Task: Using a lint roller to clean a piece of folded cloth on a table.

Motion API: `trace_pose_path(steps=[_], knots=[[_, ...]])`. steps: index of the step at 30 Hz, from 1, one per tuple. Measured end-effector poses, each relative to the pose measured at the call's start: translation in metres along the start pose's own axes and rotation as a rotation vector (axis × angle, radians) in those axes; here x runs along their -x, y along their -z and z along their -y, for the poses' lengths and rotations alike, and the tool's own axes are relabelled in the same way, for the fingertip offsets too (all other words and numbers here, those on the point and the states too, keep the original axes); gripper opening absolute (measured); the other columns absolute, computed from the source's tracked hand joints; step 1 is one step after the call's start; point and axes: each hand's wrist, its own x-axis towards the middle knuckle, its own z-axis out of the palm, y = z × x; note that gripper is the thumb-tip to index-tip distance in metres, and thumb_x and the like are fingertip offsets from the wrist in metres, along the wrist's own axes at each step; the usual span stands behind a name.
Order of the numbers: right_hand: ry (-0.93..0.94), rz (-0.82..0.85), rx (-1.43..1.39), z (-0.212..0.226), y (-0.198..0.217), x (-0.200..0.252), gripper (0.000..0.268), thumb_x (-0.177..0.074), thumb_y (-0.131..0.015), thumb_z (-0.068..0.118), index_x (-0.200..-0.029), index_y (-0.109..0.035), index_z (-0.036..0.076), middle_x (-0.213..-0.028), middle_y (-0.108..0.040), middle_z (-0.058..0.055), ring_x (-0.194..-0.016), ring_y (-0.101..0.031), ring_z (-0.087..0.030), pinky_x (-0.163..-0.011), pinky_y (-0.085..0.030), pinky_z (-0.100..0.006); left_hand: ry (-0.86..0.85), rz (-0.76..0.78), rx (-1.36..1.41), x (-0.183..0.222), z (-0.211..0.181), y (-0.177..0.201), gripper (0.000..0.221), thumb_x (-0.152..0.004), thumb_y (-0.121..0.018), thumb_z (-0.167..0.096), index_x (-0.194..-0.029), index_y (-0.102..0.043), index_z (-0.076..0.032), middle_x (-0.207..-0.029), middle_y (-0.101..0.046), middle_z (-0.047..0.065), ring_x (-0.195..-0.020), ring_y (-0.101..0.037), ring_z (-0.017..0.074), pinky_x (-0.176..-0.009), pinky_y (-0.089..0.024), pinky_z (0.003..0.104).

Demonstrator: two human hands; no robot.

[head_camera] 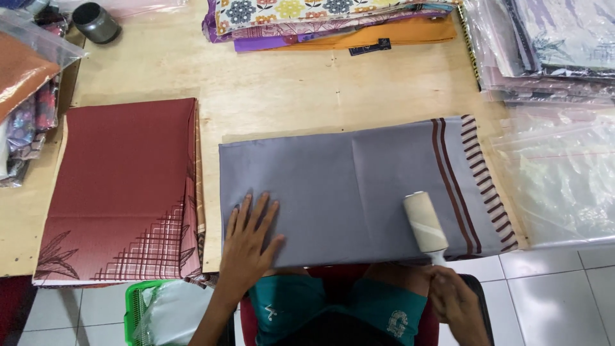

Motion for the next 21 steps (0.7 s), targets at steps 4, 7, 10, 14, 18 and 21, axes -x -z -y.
trace_pose_path(steps=[4, 7, 10, 14, 18, 21], knots=[[0.175, -0.122, 0.001, -0.012, 0.033, -0.012, 0.027, -0.108, -0.046, 0.020, -0.121, -0.063, 0.002, -0.063, -0.031, -0.002, -0.047, -0.027, -0.011, -0.041, -0.022, -0.027, 0.015, 0.009, -0.032, -0.001, -0.005, 0.003, 0.063, -0.104, -0.042, -0.051, -0.161, -0.034, -0.024, -0.170, -0.027, 0.002, -0.158, -0.018, 0.0313, -0.124, -0.017, 0.054], [0.226, -0.297, 0.090, 0.013, 0.040, -0.012, 0.020, -0.111, -0.042, 0.011, -0.120, -0.058, 0.004, -0.066, -0.034, -0.002, -0.049, -0.029, -0.011, -0.042, -0.026, -0.027, 0.016, 0.000, -0.027, -0.002, -0.005, 0.006, 0.063, -0.104, -0.043, -0.051, -0.161, -0.035, -0.023, -0.170, -0.027, 0.002, -0.158, -0.018, 0.0313, -0.125, -0.018, 0.053], [0.232, -0.430, 0.089, 0.023, 0.040, -0.004, 0.020, -0.119, -0.035, 0.007, -0.117, -0.054, 0.002, -0.069, -0.027, -0.005, -0.049, -0.024, -0.013, -0.044, -0.019, -0.030, 0.022, 0.007, -0.015, -0.001, -0.006, 0.006, 0.063, -0.104, -0.043, -0.050, -0.161, -0.034, -0.024, -0.170, -0.026, 0.003, -0.158, -0.018, 0.0312, -0.124, -0.018, 0.053], [0.306, -0.404, 0.046, -0.010, 0.023, 0.003, 0.038, -0.121, -0.036, 0.038, -0.125, -0.056, 0.006, -0.070, -0.040, -0.006, -0.044, -0.028, -0.010, -0.037, -0.027, -0.027, 0.024, -0.010, -0.005, -0.001, -0.008, 0.008, 0.063, -0.105, -0.043, -0.051, -0.161, -0.035, -0.023, -0.170, -0.027, 0.003, -0.158, -0.020, 0.0313, -0.124, -0.020, 0.053], [0.115, -0.077, -0.108, 0.002, -0.001, 0.003, 0.024, -0.110, -0.044, 0.015, -0.114, -0.059, -0.003, -0.071, -0.023, -0.004, -0.053, -0.017, -0.012, -0.047, -0.015, -0.029, 0.041, -0.001, 0.046, -0.001, -0.007, 0.008, 0.062, -0.105, -0.043, -0.051, -0.160, -0.036, -0.023, -0.170, -0.027, 0.002, -0.158, -0.017, 0.0316, -0.124, -0.018, 0.055], [0.250, -0.169, -0.019, 0.011, -0.004, -0.001, 0.021, -0.110, -0.044, 0.010, -0.125, -0.055, 0.000, -0.070, -0.033, -0.003, -0.048, -0.025, -0.009, -0.041, -0.018, -0.027, 0.042, -0.016, 0.051, 0.000, -0.003, 0.009, 0.062, -0.105, -0.045, -0.050, -0.160, -0.036, -0.023, -0.170, -0.028, 0.003, -0.158, -0.018, 0.0319, -0.124, -0.019, 0.056]])
